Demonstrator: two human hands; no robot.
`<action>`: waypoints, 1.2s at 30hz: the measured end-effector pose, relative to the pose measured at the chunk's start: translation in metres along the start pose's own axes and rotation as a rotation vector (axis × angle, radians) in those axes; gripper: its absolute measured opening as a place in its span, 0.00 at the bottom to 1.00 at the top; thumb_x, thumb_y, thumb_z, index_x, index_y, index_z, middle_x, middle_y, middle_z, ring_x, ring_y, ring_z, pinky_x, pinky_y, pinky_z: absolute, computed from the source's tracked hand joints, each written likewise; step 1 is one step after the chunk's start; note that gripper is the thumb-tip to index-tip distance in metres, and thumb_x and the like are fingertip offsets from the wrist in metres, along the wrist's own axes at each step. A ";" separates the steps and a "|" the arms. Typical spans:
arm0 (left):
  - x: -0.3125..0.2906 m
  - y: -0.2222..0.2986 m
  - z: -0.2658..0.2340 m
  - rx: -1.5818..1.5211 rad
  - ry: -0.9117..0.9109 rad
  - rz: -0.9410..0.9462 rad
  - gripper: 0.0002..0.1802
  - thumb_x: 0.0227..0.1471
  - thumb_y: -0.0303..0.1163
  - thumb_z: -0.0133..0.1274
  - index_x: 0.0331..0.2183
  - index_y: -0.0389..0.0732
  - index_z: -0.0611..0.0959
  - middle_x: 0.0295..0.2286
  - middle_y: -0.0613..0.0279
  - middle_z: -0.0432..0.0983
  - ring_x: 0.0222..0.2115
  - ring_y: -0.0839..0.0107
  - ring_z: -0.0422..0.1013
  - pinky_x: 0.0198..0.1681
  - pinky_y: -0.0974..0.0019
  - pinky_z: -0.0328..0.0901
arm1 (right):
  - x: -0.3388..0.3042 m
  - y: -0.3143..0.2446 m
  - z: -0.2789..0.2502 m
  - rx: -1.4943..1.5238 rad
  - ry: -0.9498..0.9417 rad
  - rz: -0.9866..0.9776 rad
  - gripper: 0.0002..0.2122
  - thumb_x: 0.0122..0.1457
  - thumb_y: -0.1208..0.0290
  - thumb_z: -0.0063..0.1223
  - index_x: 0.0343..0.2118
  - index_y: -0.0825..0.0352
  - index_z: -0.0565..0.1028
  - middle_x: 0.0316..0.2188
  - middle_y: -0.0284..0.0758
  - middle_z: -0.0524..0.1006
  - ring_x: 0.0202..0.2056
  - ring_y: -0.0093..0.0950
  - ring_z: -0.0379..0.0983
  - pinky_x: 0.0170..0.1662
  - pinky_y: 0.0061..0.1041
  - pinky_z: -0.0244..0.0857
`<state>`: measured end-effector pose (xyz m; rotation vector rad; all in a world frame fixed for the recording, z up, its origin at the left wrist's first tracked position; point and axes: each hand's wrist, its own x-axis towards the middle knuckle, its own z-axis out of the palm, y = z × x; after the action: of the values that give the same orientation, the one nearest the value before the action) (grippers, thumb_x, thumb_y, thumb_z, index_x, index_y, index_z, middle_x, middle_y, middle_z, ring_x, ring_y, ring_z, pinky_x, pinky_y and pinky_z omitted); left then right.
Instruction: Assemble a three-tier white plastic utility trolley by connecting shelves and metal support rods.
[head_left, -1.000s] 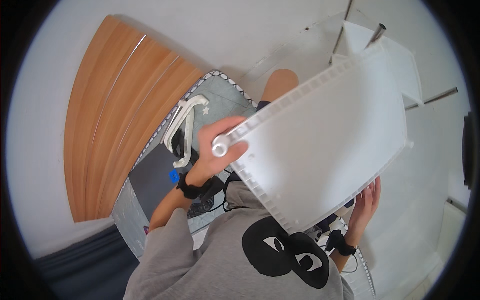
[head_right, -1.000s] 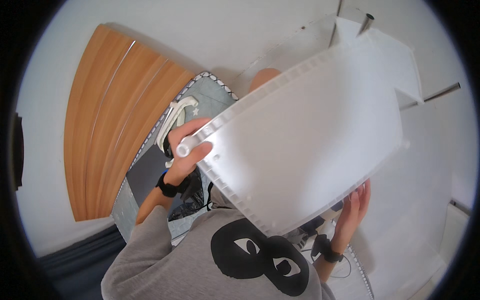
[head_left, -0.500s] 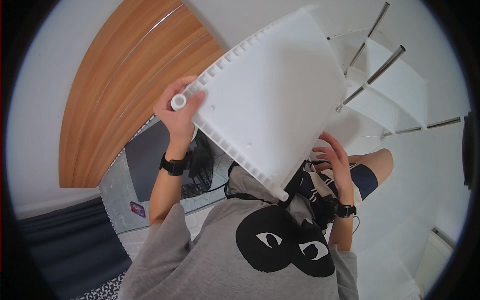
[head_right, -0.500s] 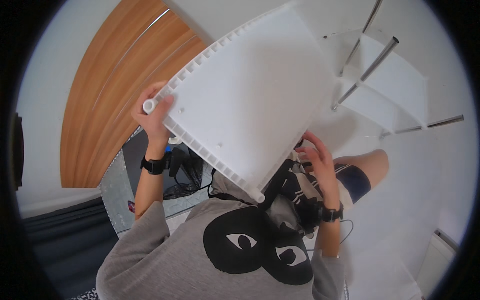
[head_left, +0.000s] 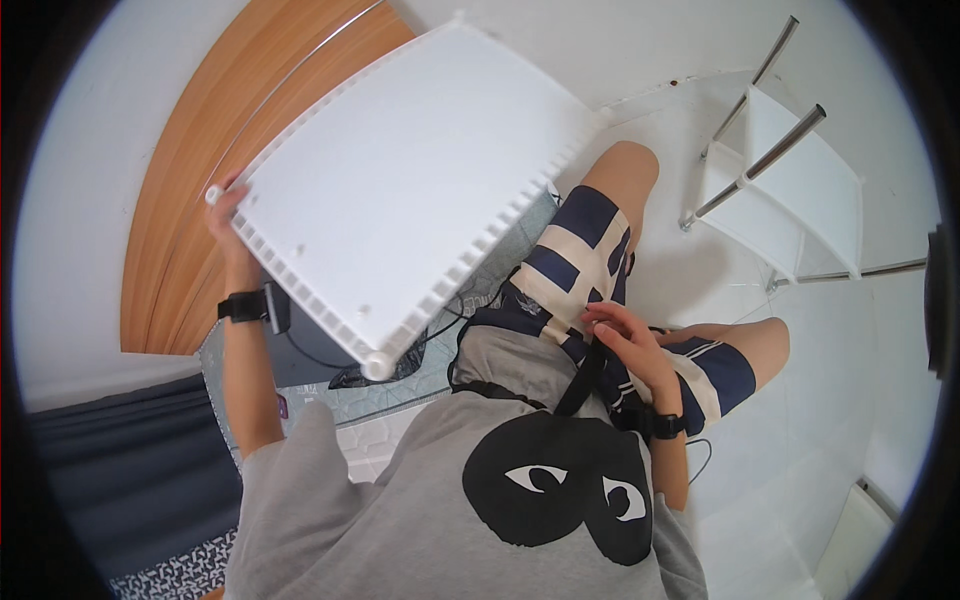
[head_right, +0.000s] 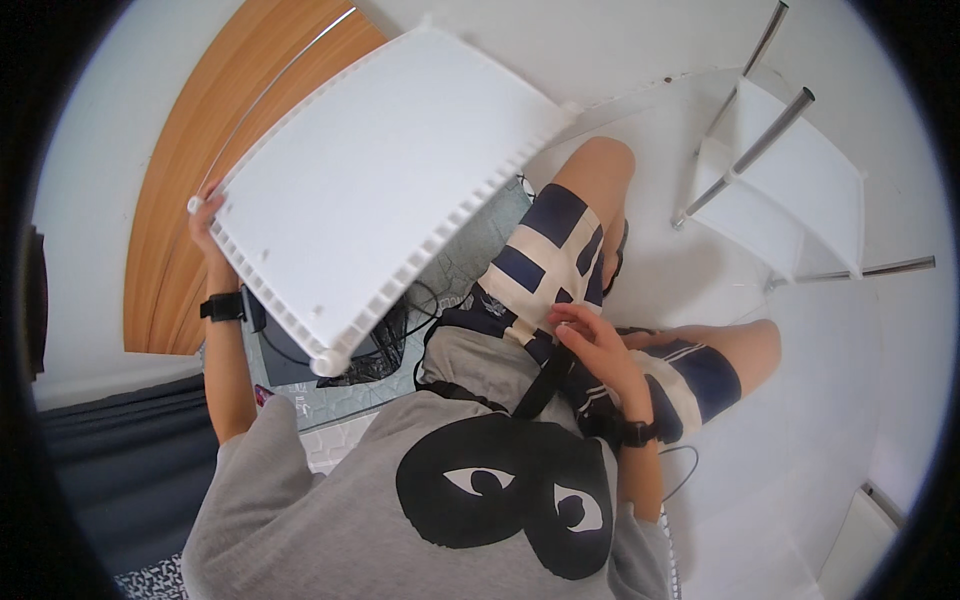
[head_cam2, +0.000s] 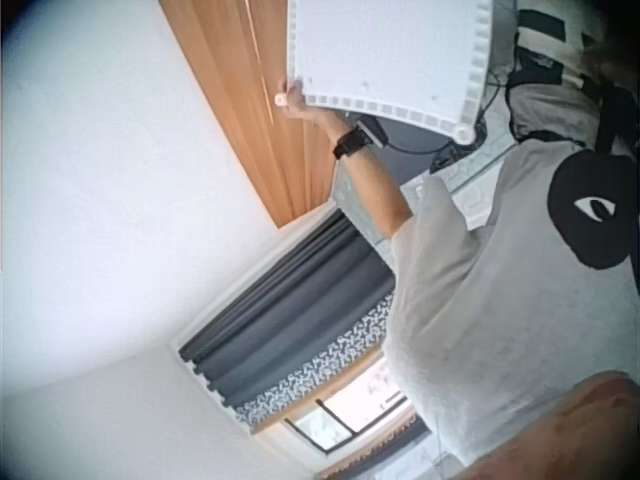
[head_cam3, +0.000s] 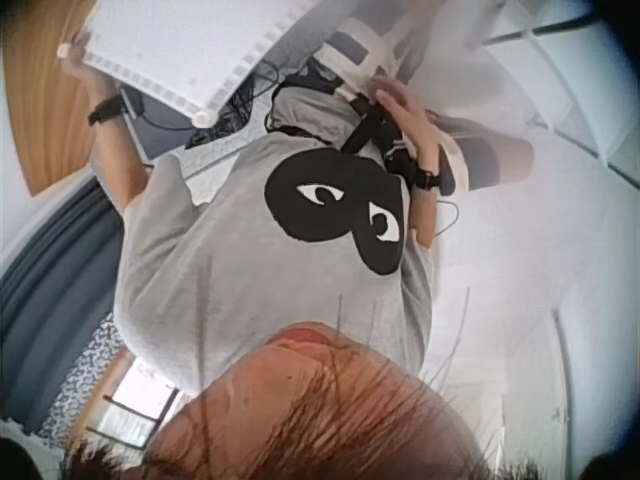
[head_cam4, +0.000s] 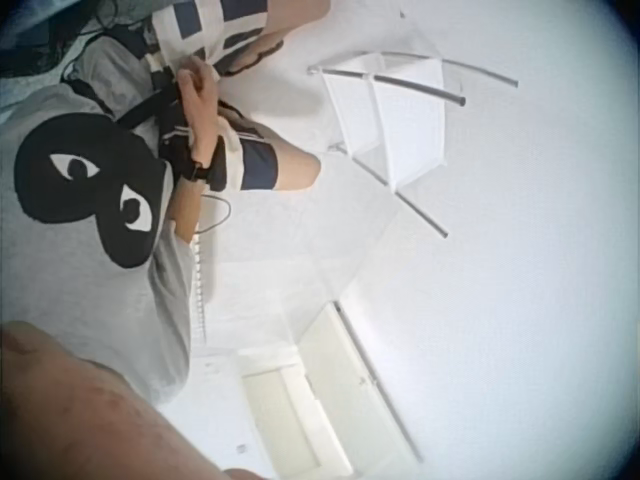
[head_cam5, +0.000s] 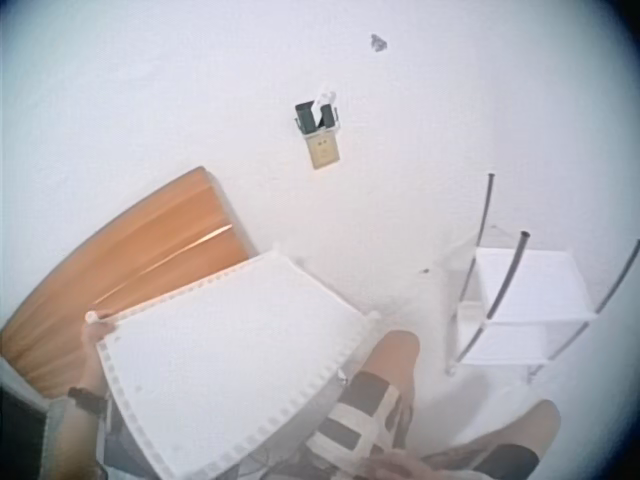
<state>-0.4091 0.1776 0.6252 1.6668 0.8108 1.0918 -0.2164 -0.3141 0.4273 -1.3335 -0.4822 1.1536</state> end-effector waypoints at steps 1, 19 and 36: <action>0.003 -0.013 -0.024 -0.038 0.039 -0.095 0.26 0.38 0.37 0.52 0.40 0.30 0.78 0.34 0.54 0.75 0.35 0.68 0.71 0.40 0.67 0.66 | -0.001 0.006 -0.002 -0.014 0.004 -0.009 0.17 0.62 0.70 0.48 0.53 0.68 0.69 0.45 0.33 0.75 0.46 0.23 0.71 0.50 0.22 0.63; 0.016 -0.162 -0.211 -0.024 -0.004 -0.599 0.27 0.41 0.39 0.55 0.44 0.34 0.76 0.39 0.57 0.75 0.40 0.64 0.71 0.47 0.66 0.63 | 0.000 0.006 0.007 0.100 0.107 0.111 0.13 0.63 0.72 0.47 0.49 0.71 0.70 0.39 0.35 0.76 0.42 0.25 0.71 0.48 0.23 0.63; 0.064 -0.207 -0.215 0.586 -0.245 -0.825 0.29 0.52 0.59 0.52 0.46 0.46 0.75 0.35 0.68 0.76 0.34 0.76 0.73 0.39 0.66 0.70 | 0.025 0.012 0.022 -0.061 0.196 0.225 0.07 0.62 0.74 0.48 0.40 0.68 0.71 0.31 0.32 0.75 0.35 0.22 0.72 0.42 0.21 0.65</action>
<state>-0.5892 0.3774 0.4807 1.6072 1.5576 0.0679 -0.2286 -0.2837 0.4136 -1.5663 -0.2301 1.1827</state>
